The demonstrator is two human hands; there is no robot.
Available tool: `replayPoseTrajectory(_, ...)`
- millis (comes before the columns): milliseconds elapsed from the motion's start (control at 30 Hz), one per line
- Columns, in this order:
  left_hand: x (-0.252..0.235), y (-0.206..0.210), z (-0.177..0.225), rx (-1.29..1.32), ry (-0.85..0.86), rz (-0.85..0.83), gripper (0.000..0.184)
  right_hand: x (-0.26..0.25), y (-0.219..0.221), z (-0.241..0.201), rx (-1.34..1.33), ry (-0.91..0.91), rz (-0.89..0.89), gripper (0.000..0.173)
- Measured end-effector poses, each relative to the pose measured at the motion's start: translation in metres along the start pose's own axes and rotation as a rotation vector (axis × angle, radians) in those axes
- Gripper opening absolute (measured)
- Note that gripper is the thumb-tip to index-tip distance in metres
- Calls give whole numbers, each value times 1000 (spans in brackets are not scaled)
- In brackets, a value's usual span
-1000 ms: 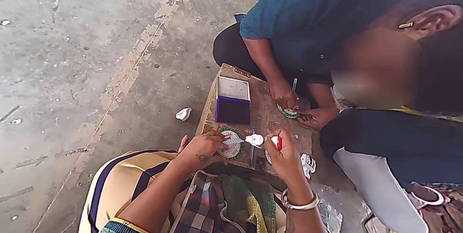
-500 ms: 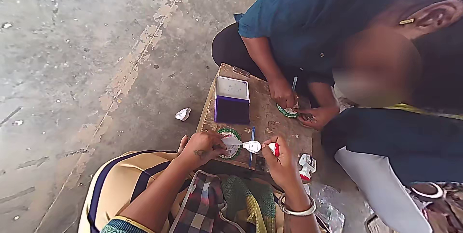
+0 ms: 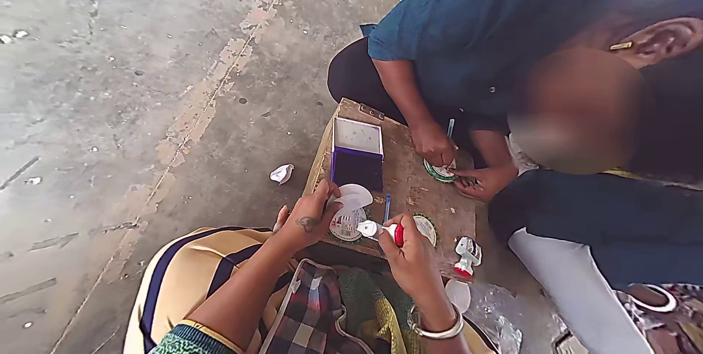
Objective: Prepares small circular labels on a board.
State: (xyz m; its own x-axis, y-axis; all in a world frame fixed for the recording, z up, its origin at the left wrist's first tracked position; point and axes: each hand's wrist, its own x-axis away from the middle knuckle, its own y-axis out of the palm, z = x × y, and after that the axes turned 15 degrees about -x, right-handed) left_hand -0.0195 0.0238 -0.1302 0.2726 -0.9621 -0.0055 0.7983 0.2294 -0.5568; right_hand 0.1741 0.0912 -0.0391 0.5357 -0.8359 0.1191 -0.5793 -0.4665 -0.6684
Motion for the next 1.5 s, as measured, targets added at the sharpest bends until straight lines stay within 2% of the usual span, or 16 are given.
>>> replayPoseTrajectory(167, 1, -1, 6, 18, 54, 25, 30, -7, 8, -6, 120, -74, -52, 27)
replayPoseTrajectory(300, 7, -10, 15, -30, 22, -149, 32, -17, -7, -7, 129, -90, -210, 27)
replayPoseTrajectory(433, 11, -13, 16, -122, 90, -276, 60, -24, -18, -8, 226, -143, -344, 28)
replayPoseTrajectory(633, -5, -22, 7, -130, 262, -336, 70, -34, -13, -11, 382, -389, -414, 22)
replayPoseTrajectory(900, -11, -24, 7, -93, 275, -344, 83, -43, -9, -34, 506, -425, -486, 20)
replayPoseTrajectory(1033, -10, -22, 4, -108, 304, -314, 81, -45, 8, -30, 501, -362, -485, 19)
replayPoseTrajectory(1100, -10, -21, 2, -120, 316, -304, 81, -44, 16, -24, 485, -386, -454, 17)
replayPoseTrajectory(1200, -9, -21, 3, -109, 328, -301, 80, -45, 5, -21, 423, -354, -442, 19)
replayPoseTrajectory(1367, -6, -18, 6, -163, 299, -360, 88, -68, -40, -30, 283, -368, -116, 29)
replayPoseTrajectory(1500, -6, -13, 1, -197, 388, -280, 66, -113, -28, -36, 305, -211, -121, 25)
